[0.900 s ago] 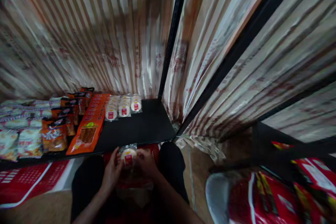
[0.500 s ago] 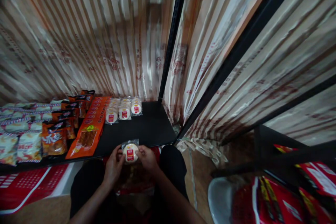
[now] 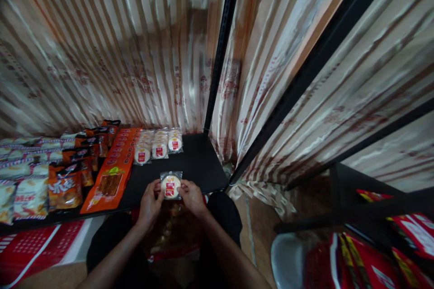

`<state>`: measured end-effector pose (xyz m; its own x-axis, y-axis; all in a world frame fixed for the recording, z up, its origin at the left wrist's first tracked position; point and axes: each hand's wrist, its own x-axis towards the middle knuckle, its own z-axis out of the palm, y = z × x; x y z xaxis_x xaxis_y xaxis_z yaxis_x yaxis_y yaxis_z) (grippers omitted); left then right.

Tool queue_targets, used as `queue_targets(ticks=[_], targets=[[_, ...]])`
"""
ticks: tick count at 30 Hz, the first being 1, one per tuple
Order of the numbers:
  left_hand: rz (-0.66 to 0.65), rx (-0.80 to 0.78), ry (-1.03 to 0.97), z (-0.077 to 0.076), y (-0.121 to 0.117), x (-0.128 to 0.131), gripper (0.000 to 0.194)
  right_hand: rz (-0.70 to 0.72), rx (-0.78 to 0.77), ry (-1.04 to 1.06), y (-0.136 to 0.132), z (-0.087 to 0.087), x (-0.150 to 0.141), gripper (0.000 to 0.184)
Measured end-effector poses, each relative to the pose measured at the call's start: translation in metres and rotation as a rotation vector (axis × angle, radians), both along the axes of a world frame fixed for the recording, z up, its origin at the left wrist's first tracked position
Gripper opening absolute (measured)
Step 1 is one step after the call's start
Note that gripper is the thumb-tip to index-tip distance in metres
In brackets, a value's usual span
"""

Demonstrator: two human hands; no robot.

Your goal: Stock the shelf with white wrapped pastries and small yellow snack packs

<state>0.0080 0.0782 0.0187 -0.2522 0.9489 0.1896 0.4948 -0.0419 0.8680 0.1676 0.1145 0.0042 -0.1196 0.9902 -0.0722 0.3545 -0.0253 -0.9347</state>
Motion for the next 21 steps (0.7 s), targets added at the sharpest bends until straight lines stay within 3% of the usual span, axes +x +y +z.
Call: queue_targets(ticks=[9,15,21], targets=[[-0.029,0.001,0.07,-0.002,0.026,0.008,0.033,-0.09,0.051,-0.069,0.031,-0.005,0.001,0.025],[-0.013,-0.005,0.117,-0.008,0.044,0.012,0.032,-0.152,-0.046,0.102,0.047,-0.009,-0.008,0.032],[-0.004,0.067,0.103,-0.013,0.058,0.017,0.032,-0.181,-0.052,0.165,0.064,-0.018,-0.011,0.027]])
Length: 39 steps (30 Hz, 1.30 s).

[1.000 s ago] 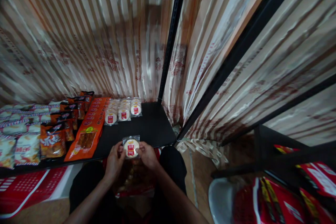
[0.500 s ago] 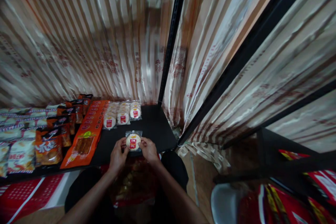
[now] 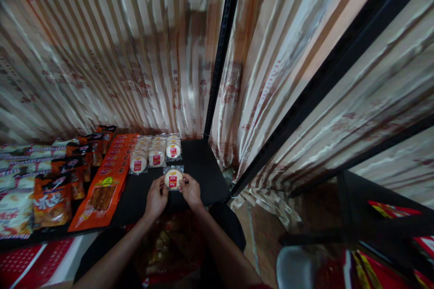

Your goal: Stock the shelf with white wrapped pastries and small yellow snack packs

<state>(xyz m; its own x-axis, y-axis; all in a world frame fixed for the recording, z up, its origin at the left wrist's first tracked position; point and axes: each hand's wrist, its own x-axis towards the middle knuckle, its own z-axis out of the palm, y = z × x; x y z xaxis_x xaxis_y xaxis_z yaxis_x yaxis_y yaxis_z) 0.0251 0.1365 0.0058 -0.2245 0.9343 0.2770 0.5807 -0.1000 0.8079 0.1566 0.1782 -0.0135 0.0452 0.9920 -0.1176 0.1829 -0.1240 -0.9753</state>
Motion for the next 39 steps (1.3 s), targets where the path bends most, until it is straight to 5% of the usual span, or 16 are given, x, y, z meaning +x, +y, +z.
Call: queue_targets(ticks=[28,39], targets=[[-0.189,0.063,0.563,-0.015,0.042,0.006,0.049,-0.12,0.005,-0.049,0.065,0.002,-0.006,0.029],[-0.124,0.134,0.724,-0.013,0.048,-0.001,0.049,-0.118,0.018,-0.154,0.08,0.006,-0.015,0.03]])
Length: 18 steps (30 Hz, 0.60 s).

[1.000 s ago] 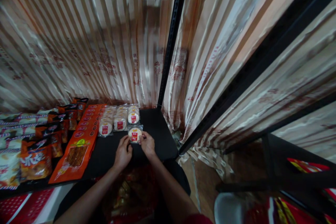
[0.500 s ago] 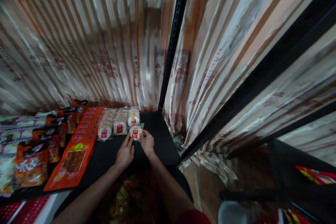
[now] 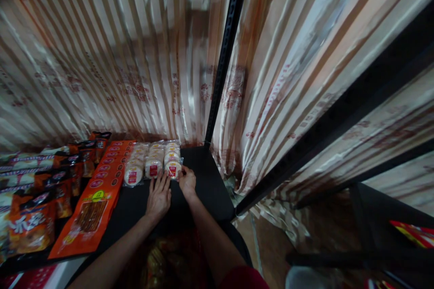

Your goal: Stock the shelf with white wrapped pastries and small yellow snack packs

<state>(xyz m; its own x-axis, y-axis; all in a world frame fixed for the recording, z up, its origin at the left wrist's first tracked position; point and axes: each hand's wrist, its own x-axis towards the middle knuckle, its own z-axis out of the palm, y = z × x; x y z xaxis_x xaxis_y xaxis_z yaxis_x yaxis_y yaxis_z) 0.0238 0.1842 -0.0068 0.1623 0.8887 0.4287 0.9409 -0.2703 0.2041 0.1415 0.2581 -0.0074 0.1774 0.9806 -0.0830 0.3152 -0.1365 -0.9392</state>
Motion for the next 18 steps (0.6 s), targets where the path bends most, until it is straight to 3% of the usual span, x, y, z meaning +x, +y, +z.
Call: queue_targets(ticks=[12,18], targets=[[0.019,-0.025,-0.016,-0.0001,0.0012,0.0004,0.046,-0.026,-0.003,-0.081,0.01,0.0009,-0.0102,0.032],[0.007,-0.004,-0.043,-0.0044,0.0023,-0.0001,0.046,-0.004,0.033,-0.248,0.0068,0.003,-0.0091,0.032]])
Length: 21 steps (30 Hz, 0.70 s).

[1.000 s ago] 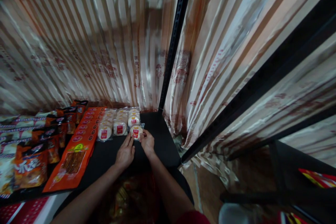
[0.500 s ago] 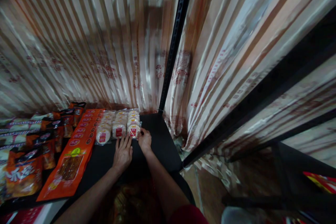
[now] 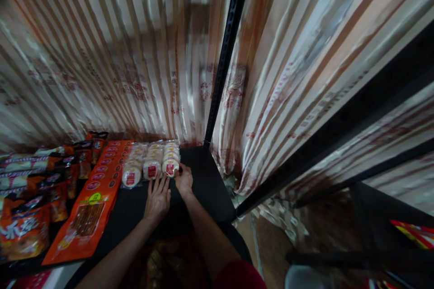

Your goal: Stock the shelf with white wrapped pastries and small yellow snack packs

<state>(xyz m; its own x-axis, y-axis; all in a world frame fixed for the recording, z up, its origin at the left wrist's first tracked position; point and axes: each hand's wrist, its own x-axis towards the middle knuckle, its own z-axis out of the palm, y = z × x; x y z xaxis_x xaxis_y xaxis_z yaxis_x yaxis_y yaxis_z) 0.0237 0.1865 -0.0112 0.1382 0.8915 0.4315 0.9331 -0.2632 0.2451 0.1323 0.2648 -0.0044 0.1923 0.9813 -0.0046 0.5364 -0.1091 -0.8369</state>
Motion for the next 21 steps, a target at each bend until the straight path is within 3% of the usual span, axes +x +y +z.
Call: queue_targets(ticks=[11,21], targets=[[0.018,-0.003,0.042,-0.0025,0.0007,0.0008,0.047,0.008,0.029,-0.097,0.0005,-0.0008,-0.0041,0.035],[0.041,-0.019,0.046,0.0029,-0.0002,0.002,0.047,-0.025,0.111,-0.048,-0.0039,-0.0068,-0.0038,0.039]])
